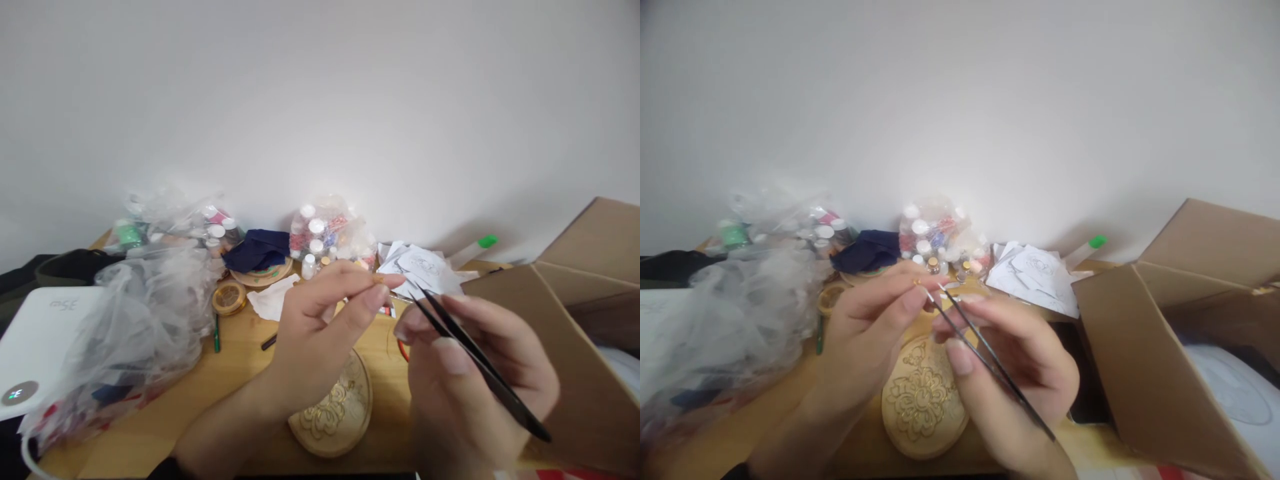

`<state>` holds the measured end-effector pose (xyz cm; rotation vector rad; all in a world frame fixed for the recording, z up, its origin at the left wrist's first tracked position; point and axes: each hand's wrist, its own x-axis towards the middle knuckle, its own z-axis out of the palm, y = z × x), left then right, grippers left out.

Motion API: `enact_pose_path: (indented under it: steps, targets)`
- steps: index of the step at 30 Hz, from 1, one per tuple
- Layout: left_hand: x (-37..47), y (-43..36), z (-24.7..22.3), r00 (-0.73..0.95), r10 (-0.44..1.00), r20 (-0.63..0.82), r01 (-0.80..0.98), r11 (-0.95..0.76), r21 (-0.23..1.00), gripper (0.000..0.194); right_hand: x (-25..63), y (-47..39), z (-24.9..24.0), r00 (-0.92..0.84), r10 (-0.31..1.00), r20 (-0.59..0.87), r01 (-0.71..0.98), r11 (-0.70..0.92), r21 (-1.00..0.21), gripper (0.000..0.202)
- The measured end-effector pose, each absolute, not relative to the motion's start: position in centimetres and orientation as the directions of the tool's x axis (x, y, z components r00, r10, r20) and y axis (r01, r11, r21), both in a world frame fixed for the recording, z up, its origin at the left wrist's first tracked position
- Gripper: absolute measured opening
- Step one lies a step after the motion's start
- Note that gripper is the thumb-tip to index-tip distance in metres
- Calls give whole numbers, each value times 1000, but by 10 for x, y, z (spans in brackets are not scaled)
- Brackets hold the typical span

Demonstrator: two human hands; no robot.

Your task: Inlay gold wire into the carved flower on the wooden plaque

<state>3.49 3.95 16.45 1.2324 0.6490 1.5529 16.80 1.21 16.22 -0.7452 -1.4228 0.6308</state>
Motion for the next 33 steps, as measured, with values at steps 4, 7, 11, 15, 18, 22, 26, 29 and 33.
enact_pose_path:
  steps: [4,7,11,15,18,22,26,29,33]
  targets:
    - [33,36,170,12,902,432,-298,-409,863,15,164,18,158,89,736,672,-29,676,-736,27]
    - [32,35,171,39,892,450,-325,-414,850,16,161,21,155,100,701,706,-14,710,-704,28]
    - [33,35,172,72,885,461,-378,-403,833,17,161,21,154,125,689,714,69,712,-699,23]
    - [32,35,173,92,880,466,-398,-397,827,18,160,23,155,135,679,721,54,722,-690,22]
    - [31,34,171,120,873,474,-413,-390,823,21,159,25,155,118,674,729,15,733,-680,21]
    - [30,34,170,141,875,463,-410,-374,832,20,160,25,154,101,675,731,23,733,-680,22]
    - [29,34,170,146,874,464,-405,-375,834,20,161,24,154,82,681,727,11,729,-684,22]
    - [29,35,170,159,870,466,-412,-370,832,21,160,25,154,91,665,741,16,743,-669,21]
    - [29,34,169,176,873,455,-412,-355,839,21,159,26,154,120,642,757,57,757,-651,20]
